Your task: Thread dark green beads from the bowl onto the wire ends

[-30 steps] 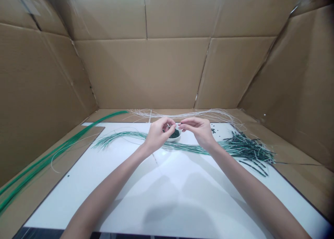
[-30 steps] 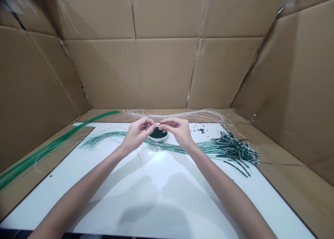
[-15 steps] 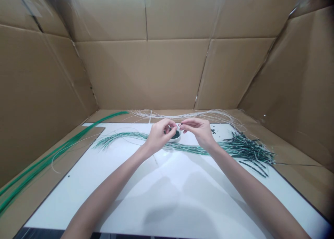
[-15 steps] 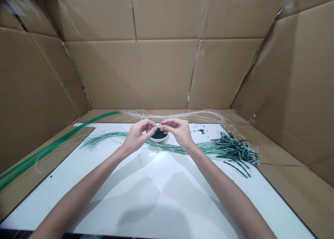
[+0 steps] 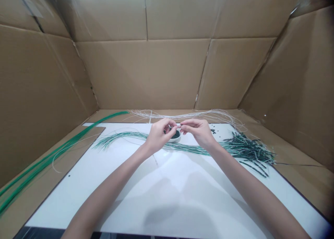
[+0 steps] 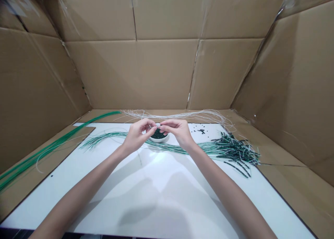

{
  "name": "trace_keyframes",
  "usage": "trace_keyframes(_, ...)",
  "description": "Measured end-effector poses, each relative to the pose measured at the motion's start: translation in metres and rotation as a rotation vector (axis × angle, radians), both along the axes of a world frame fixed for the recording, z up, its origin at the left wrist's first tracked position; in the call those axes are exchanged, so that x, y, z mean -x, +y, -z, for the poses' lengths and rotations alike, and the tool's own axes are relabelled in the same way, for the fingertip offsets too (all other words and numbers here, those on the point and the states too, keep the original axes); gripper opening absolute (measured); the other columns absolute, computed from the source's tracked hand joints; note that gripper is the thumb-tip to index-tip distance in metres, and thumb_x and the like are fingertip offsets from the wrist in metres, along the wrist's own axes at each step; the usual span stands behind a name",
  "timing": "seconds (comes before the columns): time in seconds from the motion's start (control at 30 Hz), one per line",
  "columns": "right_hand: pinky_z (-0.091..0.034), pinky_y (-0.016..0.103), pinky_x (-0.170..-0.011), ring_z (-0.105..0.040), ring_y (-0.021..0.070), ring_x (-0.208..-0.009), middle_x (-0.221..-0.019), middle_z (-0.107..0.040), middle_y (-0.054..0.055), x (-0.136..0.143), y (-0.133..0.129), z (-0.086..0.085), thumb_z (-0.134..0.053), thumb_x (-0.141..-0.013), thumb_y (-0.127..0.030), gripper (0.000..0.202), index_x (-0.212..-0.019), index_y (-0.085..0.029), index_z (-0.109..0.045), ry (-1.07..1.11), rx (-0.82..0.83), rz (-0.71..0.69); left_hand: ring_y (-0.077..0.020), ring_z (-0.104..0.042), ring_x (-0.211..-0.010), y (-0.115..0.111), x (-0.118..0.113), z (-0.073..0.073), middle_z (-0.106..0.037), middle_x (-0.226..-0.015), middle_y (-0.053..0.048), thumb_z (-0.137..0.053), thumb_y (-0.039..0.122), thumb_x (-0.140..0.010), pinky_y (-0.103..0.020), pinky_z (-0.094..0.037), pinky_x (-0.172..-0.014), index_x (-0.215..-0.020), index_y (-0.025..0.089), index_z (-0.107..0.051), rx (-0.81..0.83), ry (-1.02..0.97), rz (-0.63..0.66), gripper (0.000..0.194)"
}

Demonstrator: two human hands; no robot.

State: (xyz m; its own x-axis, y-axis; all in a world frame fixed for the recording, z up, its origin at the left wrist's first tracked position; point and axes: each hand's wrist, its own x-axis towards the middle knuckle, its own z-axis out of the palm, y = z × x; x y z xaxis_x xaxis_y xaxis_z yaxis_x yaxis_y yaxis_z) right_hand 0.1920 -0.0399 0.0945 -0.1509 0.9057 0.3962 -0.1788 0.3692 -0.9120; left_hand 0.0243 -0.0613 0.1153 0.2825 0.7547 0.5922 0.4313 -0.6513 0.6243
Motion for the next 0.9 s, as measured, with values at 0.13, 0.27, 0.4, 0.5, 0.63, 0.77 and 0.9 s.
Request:
trace_keyframes(0.13,-0.051,0.027,-0.052,-0.062,0.0150,-0.058,-0.063,-0.068,0.002,-0.0002,0.0016,0.0019,-0.075,-0.054,-0.025,0.016,-0.067,-0.018,-0.069,0.009,0.012,-0.011,-0.0084,-0.048,-0.060,-0.0017,-0.0009,-0.0003,-0.058,-0.071,-0.001,-0.050,0.025,-0.078,-0.018,-0.038,-0.055,-0.075,0.016,-0.056,-0.009,-0.008,0.005,0.011)
trace_keyframes(0.27,-0.050,0.027,-0.051,-0.063,0.0157,-0.060,-0.064,-0.069,0.002,-0.0006,0.0017,0.0019,-0.076,-0.053,-0.025,0.017,-0.067,-0.019,-0.068,0.012,0.008,-0.008,-0.0076,-0.047,-0.057,-0.0026,-0.0011,-0.0010,-0.059,-0.071,0.000,-0.050,0.024,-0.078,-0.018,-0.038,-0.055,-0.074,0.016,-0.056,-0.020,-0.006,-0.004,0.010)
trace_keyframes(0.4,-0.050,0.026,-0.051,-0.063,0.0155,-0.060,-0.064,-0.068,0.002,-0.0007,0.0012,0.0016,-0.075,-0.054,-0.024,0.016,-0.067,-0.019,-0.068,0.025,0.007,-0.019,-0.0068,-0.045,-0.056,-0.0032,-0.0008,-0.0020,-0.058,-0.071,0.000,-0.050,0.023,-0.078,-0.017,-0.038,-0.054,-0.074,0.016,-0.056,-0.029,-0.011,0.001,0.010)
trace_keyframes(0.5,-0.050,0.026,-0.050,-0.063,0.0150,-0.059,-0.062,-0.068,0.002,-0.0012,0.0016,0.0014,-0.075,-0.054,-0.024,0.016,-0.067,-0.019,-0.068,0.031,0.010,-0.011,-0.0070,-0.046,-0.057,-0.0039,-0.0008,-0.0028,-0.058,-0.071,0.000,-0.050,0.022,-0.078,-0.017,-0.038,-0.054,-0.074,0.016,-0.055,-0.027,-0.017,0.004,0.009)
trace_keyframes(0.63,-0.050,0.026,-0.050,-0.062,0.0137,-0.055,-0.064,-0.068,0.002,-0.0020,0.0025,0.0011,-0.075,-0.053,-0.023,0.016,-0.066,-0.018,-0.068,0.041,0.012,-0.007,-0.0074,-0.046,-0.057,-0.0042,-0.0007,-0.0033,-0.058,-0.071,0.000,-0.050,0.023,-0.077,-0.018,-0.038,-0.055,-0.074,0.016,-0.056,-0.028,-0.014,-0.002,0.009)
trace_keyframes(0.77,-0.049,0.025,-0.049,-0.062,0.0133,-0.056,-0.065,-0.068,0.002,-0.0019,0.0023,0.0007,-0.075,-0.054,-0.021,0.014,-0.066,-0.019,-0.068,0.052,0.009,-0.018,-0.0074,-0.046,-0.057,-0.0038,-0.0008,-0.0025,-0.058,-0.071,0.000,-0.051,0.022,-0.077,-0.017,-0.038,-0.055,-0.074,0.016,-0.055,-0.034,-0.024,0.004,0.009)
trace_keyframes(0.9,-0.049,0.025,-0.049,-0.061,0.0134,-0.055,-0.062,-0.067,0.001,-0.0016,0.0016,0.0004,-0.075,-0.054,-0.020,0.014,-0.066,-0.018,-0.068,0.054,0.004,-0.017,-0.0070,-0.046,-0.057,-0.0037,-0.0008,-0.0024,-0.059,-0.071,0.000,-0.051,0.021,-0.077,-0.017,-0.038,-0.054,-0.074,0.015,-0.055,-0.038,-0.020,0.003,0.008)
